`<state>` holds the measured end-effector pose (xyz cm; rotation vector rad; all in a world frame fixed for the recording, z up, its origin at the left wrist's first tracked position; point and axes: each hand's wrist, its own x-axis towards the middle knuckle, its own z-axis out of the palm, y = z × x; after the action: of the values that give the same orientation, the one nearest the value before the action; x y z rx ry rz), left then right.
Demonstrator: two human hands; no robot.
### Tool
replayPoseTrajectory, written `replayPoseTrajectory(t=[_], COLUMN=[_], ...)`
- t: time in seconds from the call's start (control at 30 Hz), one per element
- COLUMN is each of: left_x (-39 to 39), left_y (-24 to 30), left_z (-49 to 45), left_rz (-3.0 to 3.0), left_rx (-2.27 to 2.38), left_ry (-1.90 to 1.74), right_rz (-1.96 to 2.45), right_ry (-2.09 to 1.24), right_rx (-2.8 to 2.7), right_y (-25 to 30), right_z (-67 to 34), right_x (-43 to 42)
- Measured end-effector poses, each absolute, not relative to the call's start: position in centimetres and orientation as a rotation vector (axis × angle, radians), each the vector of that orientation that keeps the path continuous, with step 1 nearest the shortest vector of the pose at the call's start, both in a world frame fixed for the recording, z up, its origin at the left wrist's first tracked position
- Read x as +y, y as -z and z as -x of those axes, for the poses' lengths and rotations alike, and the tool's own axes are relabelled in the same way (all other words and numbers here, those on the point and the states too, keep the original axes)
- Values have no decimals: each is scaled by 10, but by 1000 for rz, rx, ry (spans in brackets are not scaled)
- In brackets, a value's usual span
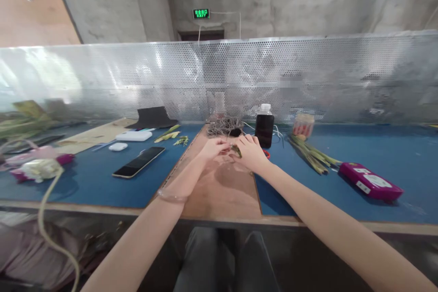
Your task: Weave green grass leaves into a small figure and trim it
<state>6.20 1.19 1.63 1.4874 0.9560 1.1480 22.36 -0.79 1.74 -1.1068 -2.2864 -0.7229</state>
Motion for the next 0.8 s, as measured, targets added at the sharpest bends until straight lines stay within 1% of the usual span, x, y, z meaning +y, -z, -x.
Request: replayPoseTrajectory(t=[0.1, 0.17, 0.37, 0.53, 0.7, 0.8], left_x=[9, 7, 3, 7, 15, 16], left_y=[-19, -21, -24, -19, -13, -12], left_z=[-63, -62, -60, -60, -62, -60], left_rz=[-1479, -1499, -1667, -1900, -1982, -2025], left_rx=[976, 994, 967, 985, 966, 1012], left_ry=[-1152, -1156, -1111, -997, -1180, -1188], right_rz=[1135, 1156, 1095, 1079, 1093, 1057], right_ry=[748, 702, 336, 71, -78, -126], right_rx=[-2246, -2225, -2092, -2011, -2011, -2058], right_y=[-16, -16, -18, -22, -22, -20], right_z=[-216, -215, -223, -226, -224, -224], right_x=[-7, -6, 0, 2, 1, 1])
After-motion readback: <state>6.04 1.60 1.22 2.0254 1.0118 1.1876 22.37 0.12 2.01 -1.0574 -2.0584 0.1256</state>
